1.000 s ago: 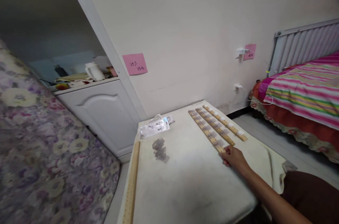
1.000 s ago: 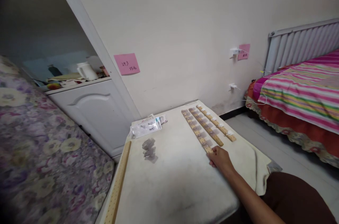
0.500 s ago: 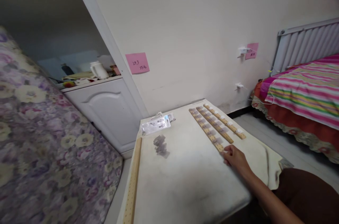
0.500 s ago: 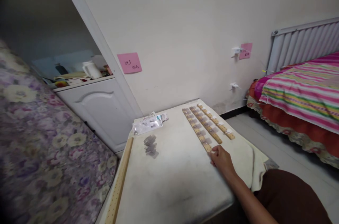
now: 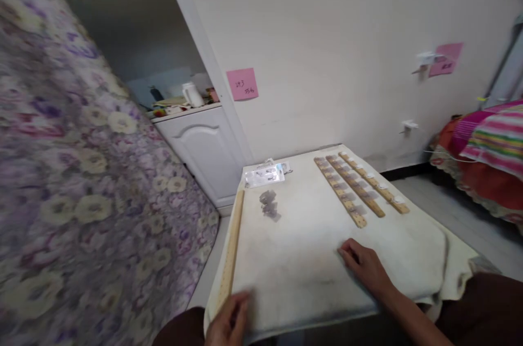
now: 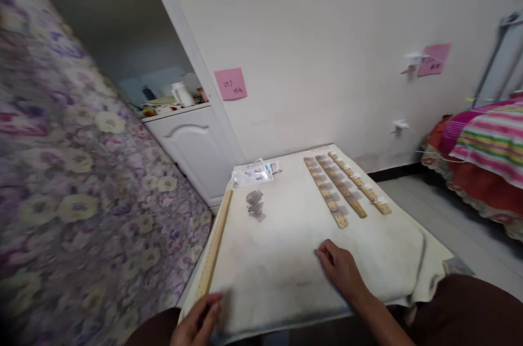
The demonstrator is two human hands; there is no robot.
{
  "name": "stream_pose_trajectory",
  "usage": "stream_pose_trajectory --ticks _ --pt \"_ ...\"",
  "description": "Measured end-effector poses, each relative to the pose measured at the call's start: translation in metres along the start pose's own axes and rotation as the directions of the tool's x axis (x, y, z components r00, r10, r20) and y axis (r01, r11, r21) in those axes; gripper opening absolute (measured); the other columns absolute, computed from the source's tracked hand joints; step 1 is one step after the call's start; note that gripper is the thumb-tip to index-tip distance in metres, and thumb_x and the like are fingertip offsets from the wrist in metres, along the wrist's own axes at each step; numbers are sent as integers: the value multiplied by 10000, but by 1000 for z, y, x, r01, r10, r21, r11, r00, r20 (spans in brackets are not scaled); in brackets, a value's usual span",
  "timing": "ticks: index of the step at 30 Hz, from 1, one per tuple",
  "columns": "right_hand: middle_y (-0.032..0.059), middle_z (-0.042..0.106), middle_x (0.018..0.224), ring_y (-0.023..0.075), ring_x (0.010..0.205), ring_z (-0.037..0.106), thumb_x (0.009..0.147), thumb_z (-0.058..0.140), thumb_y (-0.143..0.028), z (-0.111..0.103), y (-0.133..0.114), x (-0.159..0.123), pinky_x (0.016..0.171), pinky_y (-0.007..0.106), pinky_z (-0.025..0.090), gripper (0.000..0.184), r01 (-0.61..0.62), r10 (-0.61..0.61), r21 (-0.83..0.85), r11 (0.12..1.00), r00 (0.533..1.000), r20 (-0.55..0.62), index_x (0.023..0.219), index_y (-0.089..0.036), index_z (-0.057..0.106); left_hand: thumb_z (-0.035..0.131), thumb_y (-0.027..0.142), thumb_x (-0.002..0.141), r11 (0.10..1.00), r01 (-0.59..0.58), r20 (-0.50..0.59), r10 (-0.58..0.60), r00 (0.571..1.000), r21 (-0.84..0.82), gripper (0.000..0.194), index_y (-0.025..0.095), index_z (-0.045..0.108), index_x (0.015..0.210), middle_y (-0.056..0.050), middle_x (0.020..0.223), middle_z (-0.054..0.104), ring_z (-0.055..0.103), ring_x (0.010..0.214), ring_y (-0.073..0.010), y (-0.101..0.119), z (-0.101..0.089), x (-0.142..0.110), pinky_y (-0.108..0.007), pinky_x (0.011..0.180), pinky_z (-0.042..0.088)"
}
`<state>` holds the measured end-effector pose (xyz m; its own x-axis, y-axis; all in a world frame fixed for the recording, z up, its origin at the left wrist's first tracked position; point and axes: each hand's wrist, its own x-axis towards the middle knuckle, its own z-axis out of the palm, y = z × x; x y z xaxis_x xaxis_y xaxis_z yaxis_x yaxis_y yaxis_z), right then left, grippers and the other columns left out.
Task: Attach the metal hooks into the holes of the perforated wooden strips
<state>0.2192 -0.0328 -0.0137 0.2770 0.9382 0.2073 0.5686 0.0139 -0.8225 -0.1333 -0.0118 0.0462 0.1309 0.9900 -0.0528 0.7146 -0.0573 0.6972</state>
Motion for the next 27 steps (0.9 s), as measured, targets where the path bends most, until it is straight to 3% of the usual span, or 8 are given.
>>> stream_pose_trajectory --ticks 3,5,10,14,20,21,23,27 --pt "-23 530 559 156 544 510 865 455 -406 5 0 -4 557 252 349 246 16 -14 -38 999 999 33 721 -217 518 432 357 817 924 59 -284 55 957 379 367 139 604 1055 -122 1036 604 530 1018 -285 -13 -15 18 -396 936 399" --pt "-20 536 562 165 550 520 860 456 -402 6 3 -6 560 256 353 236 10 -8 -51 999 999 35 726 -220 525 412 329 829 832 151 -304 21 953 533 374 120 568 1097 -137 1018 584 530 978 -280 -19 -14 26 -400 919 393" --pt "-13 563 563 179 555 541 832 476 -395 8 7 -6 570 266 367 208 11 -10 -40 999 1000 24 732 -229 552 405 359 841 812 200 -306 -28 952 549 306 125 546 980 -126 975 545 539 955 -260 -23 1 36 -360 855 409" --pt "-13 574 560 183 552 548 825 472 -399 8 6 -5 583 274 380 209 -1 3 -46 999 1000 30 730 -234 556 400 365 836 846 202 -271 -71 960 494 259 150 537 884 -96 929 563 577 843 -217 -21 -11 45 -315 771 429" --pt "-10 590 588 168 553 545 813 482 -467 7 -9 -11 573 266 419 261 -34 26 146 989 998 59 788 -226 581 383 403 830 919 195 -215 -125 969 344 258 191 531 839 -6 717 602 608 706 -184 -15 -24 34 -260 656 440" --pt "-6 601 609 165 558 555 812 485 -480 11 -14 -14 570 264 434 279 -56 37 214 975 995 92 823 -221 587 342 423 846 939 193 -207 -136 969 286 291 199 528 870 18 663 593 604 640 -166 -13 -17 28 -245 614 440" --pt "15 642 707 171 622 604 801 507 -500 23 -26 -21 595 268 476 318 -117 47 370 921 980 194 889 -207 595 387 487 814 981 184 -228 -194 954 -65 336 196 527 909 20 689 612 596 596 -163 -5 7 14 -243 555 439" --pt "99 668 993 213 849 647 764 600 -478 58 -55 -35 778 341 514 432 -153 -87 608 779 934 346 1088 -193 580 502 564 727 895 -12 -363 -169 916 -446 475 180 476 1007 -44 852 656 631 779 -209 22 73 -10 -281 674 495"
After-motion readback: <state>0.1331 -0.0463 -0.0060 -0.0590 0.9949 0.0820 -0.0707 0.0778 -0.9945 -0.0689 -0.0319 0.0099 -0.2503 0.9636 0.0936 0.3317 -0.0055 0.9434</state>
